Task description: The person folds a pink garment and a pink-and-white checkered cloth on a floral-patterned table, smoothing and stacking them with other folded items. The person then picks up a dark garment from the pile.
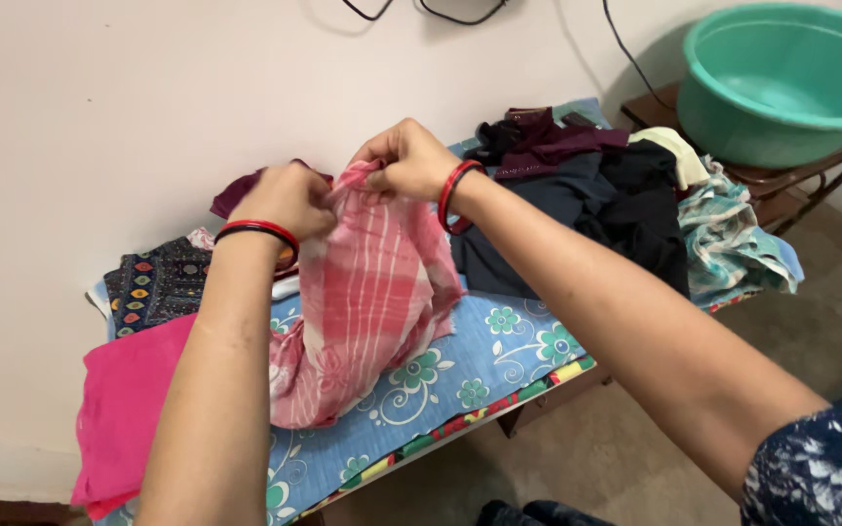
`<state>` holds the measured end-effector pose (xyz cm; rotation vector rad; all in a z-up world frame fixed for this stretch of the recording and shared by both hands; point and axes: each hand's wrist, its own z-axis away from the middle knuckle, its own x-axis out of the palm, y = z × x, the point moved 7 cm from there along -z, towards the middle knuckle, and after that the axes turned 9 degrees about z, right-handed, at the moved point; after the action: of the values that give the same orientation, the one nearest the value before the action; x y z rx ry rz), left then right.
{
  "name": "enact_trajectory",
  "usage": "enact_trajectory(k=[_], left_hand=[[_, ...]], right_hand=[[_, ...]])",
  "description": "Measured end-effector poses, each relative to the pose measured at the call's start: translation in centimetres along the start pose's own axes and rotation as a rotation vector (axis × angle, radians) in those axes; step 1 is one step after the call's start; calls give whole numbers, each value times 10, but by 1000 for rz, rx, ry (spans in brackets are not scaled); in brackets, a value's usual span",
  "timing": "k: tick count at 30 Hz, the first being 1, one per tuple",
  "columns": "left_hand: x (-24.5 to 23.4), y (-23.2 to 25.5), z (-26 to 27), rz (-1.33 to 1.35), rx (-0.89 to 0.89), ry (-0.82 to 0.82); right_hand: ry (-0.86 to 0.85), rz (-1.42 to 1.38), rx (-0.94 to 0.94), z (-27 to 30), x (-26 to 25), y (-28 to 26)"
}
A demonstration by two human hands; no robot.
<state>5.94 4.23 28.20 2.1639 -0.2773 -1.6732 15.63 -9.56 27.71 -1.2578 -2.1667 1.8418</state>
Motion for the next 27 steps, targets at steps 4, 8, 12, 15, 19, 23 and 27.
enact_trajectory(k=[4,8,12,15,19,23,27], left_hand=[[16,-10,8,21,-104,-294],[21,-19,17,27,-242,-332],[-3,-39,23,-123,-444,-59],[-46,-60,35,-311,-561,262],[-113,-80,39,-512,-578,511],[-158,-78,40,-741,-480,713],[-168,-77,32,-679,-498,727]], right_hand=[[28,-113,-84,0,-1,-7],[134,-328,-93,2,-18,-16],[128,-359,-141,10,-33,-27],[165,-225,-105,15,-48,-22],[215,-95,-12,12,-57,-8],[267,-133,3,-3,-72,-3],[440,-151,-44,-37,-115,-24]])
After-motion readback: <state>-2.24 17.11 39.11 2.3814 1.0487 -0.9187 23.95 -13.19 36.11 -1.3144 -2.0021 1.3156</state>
